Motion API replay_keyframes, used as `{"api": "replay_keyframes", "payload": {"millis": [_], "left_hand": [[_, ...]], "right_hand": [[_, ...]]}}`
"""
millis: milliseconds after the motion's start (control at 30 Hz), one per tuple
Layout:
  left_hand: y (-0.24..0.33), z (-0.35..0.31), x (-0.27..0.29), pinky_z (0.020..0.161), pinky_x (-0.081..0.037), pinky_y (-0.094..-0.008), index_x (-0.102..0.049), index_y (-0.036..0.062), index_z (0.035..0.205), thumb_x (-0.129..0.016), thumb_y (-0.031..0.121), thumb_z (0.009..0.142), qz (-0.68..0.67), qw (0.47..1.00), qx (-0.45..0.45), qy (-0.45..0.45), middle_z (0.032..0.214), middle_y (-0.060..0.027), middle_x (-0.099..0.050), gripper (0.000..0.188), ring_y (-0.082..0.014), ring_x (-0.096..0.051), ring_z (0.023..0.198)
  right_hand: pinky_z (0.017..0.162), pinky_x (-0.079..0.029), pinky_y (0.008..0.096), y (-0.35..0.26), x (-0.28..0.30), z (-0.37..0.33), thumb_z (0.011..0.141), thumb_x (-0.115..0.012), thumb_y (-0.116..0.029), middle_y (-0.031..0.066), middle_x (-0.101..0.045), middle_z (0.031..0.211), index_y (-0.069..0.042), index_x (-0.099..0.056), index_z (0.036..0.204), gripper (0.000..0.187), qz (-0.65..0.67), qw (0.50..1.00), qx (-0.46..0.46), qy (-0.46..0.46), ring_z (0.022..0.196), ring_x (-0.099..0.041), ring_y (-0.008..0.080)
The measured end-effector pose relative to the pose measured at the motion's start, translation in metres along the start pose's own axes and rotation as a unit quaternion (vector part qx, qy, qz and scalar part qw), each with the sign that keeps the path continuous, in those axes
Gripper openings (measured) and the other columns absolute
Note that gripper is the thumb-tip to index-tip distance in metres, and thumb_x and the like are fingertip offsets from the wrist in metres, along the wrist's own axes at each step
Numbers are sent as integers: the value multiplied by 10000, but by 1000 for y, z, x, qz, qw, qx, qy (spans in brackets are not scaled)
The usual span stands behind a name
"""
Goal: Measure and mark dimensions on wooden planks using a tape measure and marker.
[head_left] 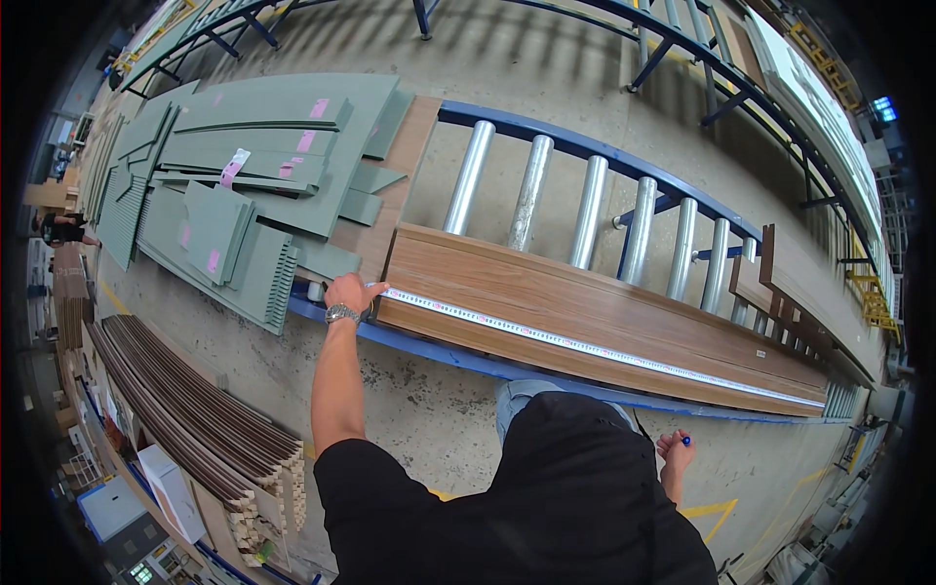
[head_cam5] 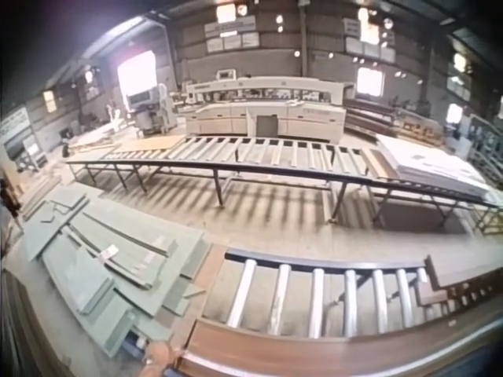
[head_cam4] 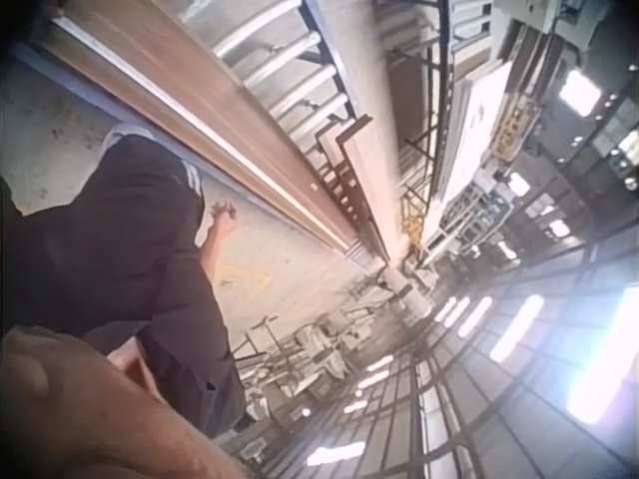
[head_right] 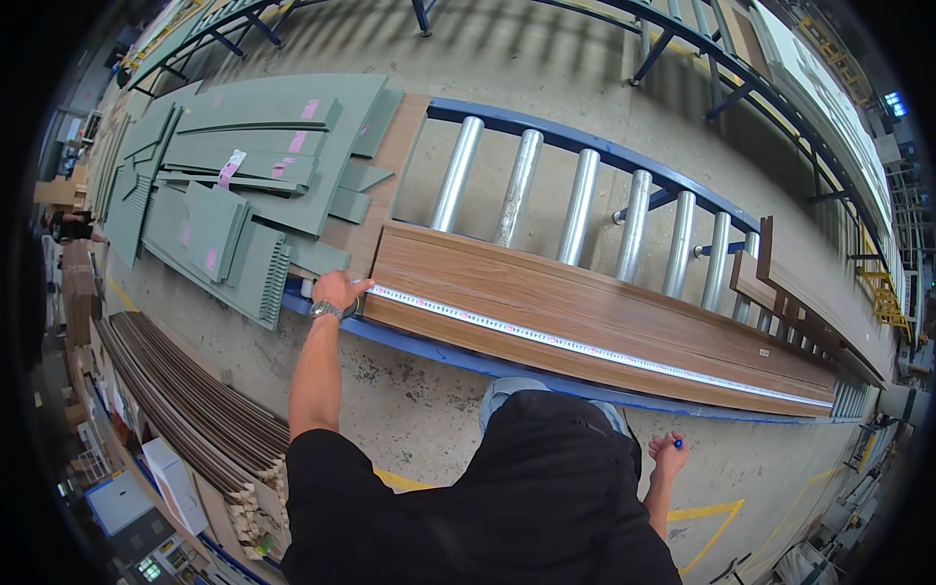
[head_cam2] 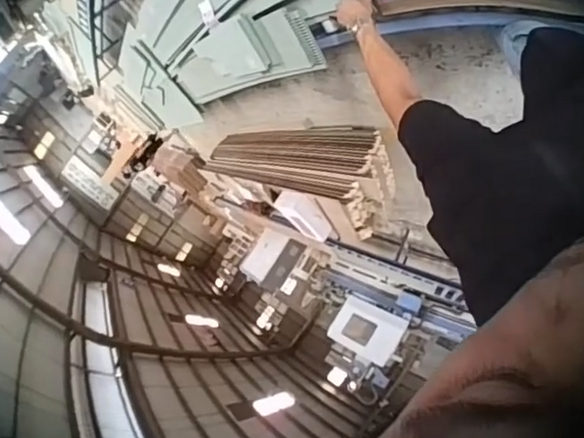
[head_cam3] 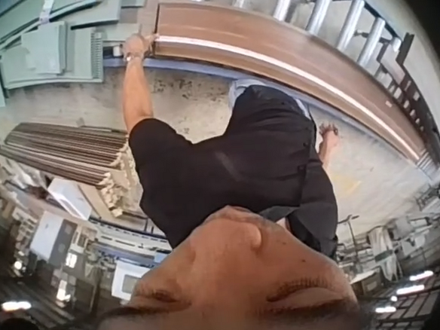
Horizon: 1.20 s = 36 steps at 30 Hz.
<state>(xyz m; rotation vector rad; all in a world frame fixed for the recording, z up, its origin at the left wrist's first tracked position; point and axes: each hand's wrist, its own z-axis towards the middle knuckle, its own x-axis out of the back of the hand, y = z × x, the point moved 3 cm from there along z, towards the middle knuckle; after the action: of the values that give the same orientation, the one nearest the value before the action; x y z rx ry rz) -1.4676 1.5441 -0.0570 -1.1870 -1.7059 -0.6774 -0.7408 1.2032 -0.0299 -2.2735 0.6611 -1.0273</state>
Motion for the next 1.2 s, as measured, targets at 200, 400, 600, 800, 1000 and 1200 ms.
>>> {"api": "replay_keyframes", "payload": {"millis": [200,400,600,800,1000,1200], "left_hand": [[3,2,-3,753,-560,-446,-740,62,883,-738,665,677,-1,1000,1,-7,911,-189,-714,637,-364,-691,883],[7,0,-8,804,-549,-455,-740,71,923,-698,579,777,-7,1000,9,-14,959,-190,-711,531,-367,-679,944],[10,-2,-3,830,-544,-449,-724,68,980,-696,572,783,6,999,22,-29,1009,-195,-702,542,-370,-669,978],[9,-6,-1,840,-543,-449,-730,68,960,-699,565,784,3,999,31,-16,1009,-196,-702,528,-373,-666,987],[8,17,-22,786,-528,-481,-728,21,910,-660,625,780,64,984,-150,-72,978,-223,-688,621,-397,-665,922],[46,-3,-61,788,-529,-371,-766,67,878,-770,386,780,-45,913,-340,-220,867,-94,-744,334,-237,-692,812]], "right_hand": [[435,-467,280,2,-5,2,944,-555,-132,135,-645,747,-45,-508,1125,206,8,1000,-2,-10,554,-634,199],[432,-456,274,10,1,1,946,-547,-122,134,-637,738,-52,-503,1123,196,36,999,-11,-14,546,-626,196],[434,-458,272,25,13,1,940,-545,-121,134,-636,735,-64,-500,1121,195,38,999,-27,-1,544,-626,196],[437,-466,278,34,10,1,935,-551,-126,131,-640,739,-70,-493,1141,221,29,999,-44,-8,551,-631,198],[480,-516,306,44,21,10,945,-552,-142,116,-657,746,-65,-535,1121,193,11,1000,-21,8,593,-655,197],[491,-514,289,39,-1,18,910,-594,-129,106,-658,745,-38,-592,1100,210,9,998,4,56,600,-653,171]]}}
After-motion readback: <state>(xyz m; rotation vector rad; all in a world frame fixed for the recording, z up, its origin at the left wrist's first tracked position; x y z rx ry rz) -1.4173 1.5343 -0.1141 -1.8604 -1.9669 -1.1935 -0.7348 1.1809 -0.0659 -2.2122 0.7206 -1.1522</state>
